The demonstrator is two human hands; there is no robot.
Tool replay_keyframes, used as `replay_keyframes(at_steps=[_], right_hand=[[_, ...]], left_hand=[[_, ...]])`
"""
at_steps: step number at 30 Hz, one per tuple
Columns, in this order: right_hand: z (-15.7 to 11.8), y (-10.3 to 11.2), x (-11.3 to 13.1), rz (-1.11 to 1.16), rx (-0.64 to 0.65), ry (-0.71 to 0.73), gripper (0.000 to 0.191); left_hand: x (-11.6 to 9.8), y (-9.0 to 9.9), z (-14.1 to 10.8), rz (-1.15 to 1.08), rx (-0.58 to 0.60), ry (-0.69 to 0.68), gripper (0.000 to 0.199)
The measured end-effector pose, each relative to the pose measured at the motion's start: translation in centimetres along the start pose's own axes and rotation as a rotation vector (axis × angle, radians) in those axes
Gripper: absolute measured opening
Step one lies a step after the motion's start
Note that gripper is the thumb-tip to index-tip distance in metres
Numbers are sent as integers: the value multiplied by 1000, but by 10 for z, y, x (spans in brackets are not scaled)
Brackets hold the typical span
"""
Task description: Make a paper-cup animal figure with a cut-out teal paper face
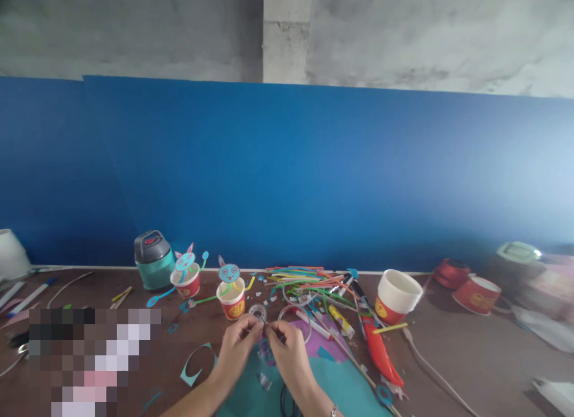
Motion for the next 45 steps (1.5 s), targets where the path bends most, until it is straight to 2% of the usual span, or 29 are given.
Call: replay_keyframes(at_steps=[11,29,34,45], right_hand=[[-2,2,0,34,-28,3,25],[-2,2,4,79,-1,25,32],[-5,3,5,79,-33,22,32],[-5,3,6,120,-59,15,22]], left_hand=[[-2,-1,-1,-6,9,-45,23],[-1,1,0,-16,-20,-51,23],[-1,-1,0,-13,-3,-50,24],[1,-4,-1,-15,-3,-61,26]])
Point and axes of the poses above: each hand's wrist, its own z-axis towards the middle knuckle, its own y-axis out of the back of the hand, x = y × z, the point moved 5 cm from there along z, towards the middle knuckle, and after that the axes turned 8 degrees about -y, right-handed, at the moved point
